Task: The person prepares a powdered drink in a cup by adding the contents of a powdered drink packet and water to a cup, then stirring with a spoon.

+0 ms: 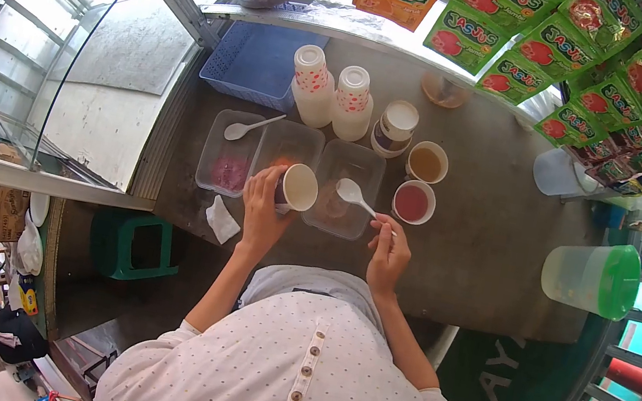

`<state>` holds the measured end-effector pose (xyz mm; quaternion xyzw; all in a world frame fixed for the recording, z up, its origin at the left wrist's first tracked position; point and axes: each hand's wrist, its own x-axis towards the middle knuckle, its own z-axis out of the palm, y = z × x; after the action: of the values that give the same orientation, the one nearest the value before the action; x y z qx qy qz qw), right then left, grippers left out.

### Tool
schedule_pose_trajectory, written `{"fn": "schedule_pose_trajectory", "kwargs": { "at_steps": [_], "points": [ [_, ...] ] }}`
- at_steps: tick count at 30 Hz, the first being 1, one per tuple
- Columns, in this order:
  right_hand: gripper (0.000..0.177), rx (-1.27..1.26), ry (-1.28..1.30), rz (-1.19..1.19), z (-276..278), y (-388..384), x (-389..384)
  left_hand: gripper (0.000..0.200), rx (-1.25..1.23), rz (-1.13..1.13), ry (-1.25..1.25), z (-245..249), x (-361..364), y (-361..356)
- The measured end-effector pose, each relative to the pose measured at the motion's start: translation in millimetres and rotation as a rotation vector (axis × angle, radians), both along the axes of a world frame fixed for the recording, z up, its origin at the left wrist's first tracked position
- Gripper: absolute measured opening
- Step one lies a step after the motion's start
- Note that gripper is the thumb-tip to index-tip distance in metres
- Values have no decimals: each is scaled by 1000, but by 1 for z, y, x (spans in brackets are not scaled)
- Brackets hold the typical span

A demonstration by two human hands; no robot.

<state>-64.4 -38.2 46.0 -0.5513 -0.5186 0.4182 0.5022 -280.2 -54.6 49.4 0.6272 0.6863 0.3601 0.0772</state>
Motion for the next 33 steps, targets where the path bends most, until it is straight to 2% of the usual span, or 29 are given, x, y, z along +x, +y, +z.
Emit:
{"fn": "schedule_pose_trajectory", "kwargs": {
  "at_steps": [5, 7, 8, 10, 12, 18, 20, 21, 23, 25, 29, 33],
  "points": [
    [23, 25, 140, 43, 27, -5, -4, 81, -25, 3, 6, -4, 2, 0],
    [17, 60, 176, 252, 35, -7, -6, 82, -26, -8, -2, -3, 4, 1],
    [17, 61, 176, 251, 41, -5, -6, 82, -32, -11, 0, -3, 5, 0],
    [19, 525, -466, 568, 52, 4, -7, 82, -37, -13, 4, 0, 7, 1],
    [26, 536, -463, 560, 52, 0, -9, 75, -11, -18, 16, 4, 10, 3],
    [19, 510, -402, 460, 54, -1, -3, 75, -21, -34, 9, 5, 13, 4],
    [13, 265, -156, 388, 49, -1, 3, 78, -25, -50, -4, 0, 16, 6],
    [13, 270, -158, 388, 49, 3, 8, 81, -24, -65, -16, 0, 18, 10],
    [25, 133, 215, 65, 50, 14, 20, 81, -16, -82, -37, 3, 23, 16],
    [33, 65, 359, -176, 51, 36, 37, 80, -5, -100, -56, 5, 29, 26],
    [32, 95, 216, -298, 29, 80, 84, 81, -9, -207, -72, 7, 43, 54],
    [31, 52, 159, -211, 2, 105, 98, 80, -27, -289, -39, 2, 57, 81]
  ]
}}
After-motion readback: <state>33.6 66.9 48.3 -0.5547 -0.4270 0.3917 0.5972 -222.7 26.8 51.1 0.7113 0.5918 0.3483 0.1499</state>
